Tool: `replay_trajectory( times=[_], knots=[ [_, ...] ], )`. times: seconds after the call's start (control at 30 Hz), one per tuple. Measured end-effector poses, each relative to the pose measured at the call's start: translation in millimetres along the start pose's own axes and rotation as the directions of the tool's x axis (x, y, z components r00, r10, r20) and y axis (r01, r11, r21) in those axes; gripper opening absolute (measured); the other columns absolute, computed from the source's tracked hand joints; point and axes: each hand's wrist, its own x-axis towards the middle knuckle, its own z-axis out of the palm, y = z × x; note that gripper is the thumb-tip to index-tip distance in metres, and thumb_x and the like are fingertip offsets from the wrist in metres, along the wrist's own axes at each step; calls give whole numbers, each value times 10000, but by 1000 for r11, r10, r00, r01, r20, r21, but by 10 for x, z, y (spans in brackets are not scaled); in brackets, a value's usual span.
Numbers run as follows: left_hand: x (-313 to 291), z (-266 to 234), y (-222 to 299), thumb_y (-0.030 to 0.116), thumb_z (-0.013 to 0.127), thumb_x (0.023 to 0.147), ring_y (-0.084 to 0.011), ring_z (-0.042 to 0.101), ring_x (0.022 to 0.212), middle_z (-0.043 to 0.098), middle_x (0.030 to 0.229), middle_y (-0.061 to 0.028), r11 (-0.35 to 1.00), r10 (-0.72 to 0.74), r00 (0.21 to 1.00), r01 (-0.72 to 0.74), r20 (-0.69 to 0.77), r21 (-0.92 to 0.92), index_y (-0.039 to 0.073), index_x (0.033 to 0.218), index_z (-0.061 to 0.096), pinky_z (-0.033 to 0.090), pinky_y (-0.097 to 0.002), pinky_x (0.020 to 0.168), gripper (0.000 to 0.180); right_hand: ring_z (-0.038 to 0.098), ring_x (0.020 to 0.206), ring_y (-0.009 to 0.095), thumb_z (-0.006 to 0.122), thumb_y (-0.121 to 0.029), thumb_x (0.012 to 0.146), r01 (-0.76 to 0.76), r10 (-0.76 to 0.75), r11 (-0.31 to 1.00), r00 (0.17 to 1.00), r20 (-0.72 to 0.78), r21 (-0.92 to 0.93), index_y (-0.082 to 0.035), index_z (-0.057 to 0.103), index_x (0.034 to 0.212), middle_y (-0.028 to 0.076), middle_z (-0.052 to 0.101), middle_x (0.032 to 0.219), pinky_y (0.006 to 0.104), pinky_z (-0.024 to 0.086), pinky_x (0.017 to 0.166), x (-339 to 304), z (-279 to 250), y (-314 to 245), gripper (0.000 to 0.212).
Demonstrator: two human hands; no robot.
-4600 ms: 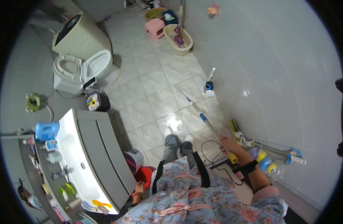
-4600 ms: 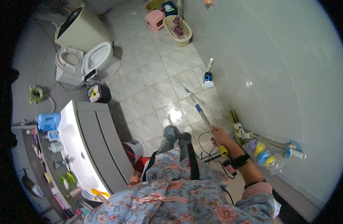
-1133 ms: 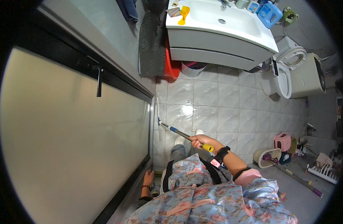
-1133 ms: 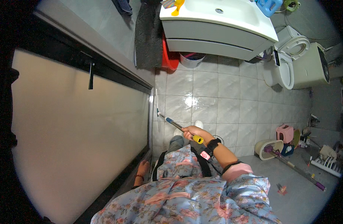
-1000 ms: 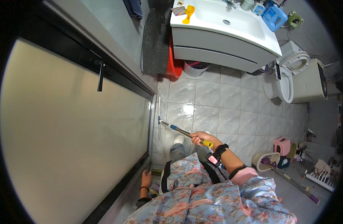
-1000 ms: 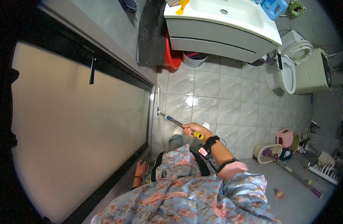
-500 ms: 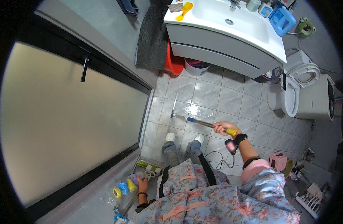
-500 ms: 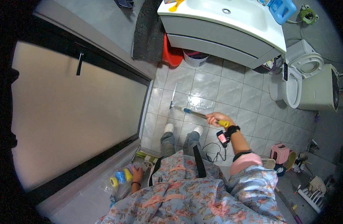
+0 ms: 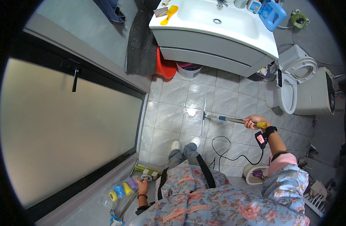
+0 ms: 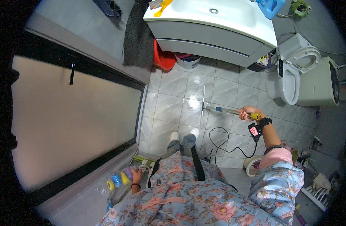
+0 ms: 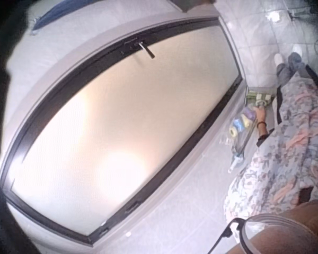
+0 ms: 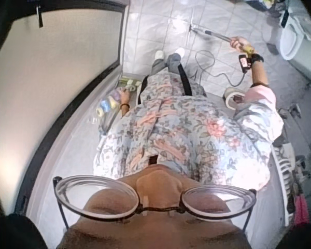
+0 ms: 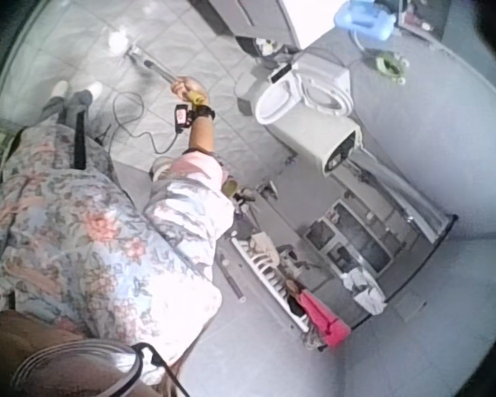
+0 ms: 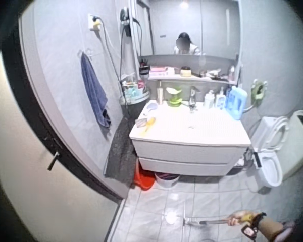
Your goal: The person mops the tiled bathroom floor using a squeegee-style mop, moving water and debris toward the drain. They briefly interact with a washing machine and a door while continuing to mop around the toilet and vanity.
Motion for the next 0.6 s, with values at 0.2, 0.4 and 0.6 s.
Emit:
replay_trajectory(
  times=[0.2, 0.4, 0.6],
  knots=[
    [49, 50, 186, 198, 515, 821, -301, 512, 986, 501, 1110, -195, 1000, -10, 999, 10, 51, -7, 18, 1330, 65, 381, -367, 845, 702, 332, 422, 34, 352, -148, 887, 106, -99, 958, 994, 37, -265, -65, 338, 729, -39, 328, 543, 155, 311, 346, 190, 154, 189, 179],
    [102, 150, 600, 202, 508, 829, -242, 536, 866, 531, 1033, -164, 997, 82, 995, -82, 57, -4, 12, 1327, 56, 423, -327, 746, 699, 352, 425, 56, 359, -121, 879, 269, -274, 851, 960, 56, -451, -60, 326, 764, -10, 355, 550, 178, 331, 350, 495, 626, 661, 134],
    [-21, 182, 1088, 248, 497, 843, -173, 540, 786, 559, 981, -111, 995, 90, 972, -99, 217, 33, 0, 1279, 253, 434, -297, 688, 558, 349, 431, 46, 383, -156, 890, 244, -211, 869, 970, 124, -431, -64, 328, 752, -3, 359, 571, 168, 324, 341, 404, 869, 923, 175]
  ],
)
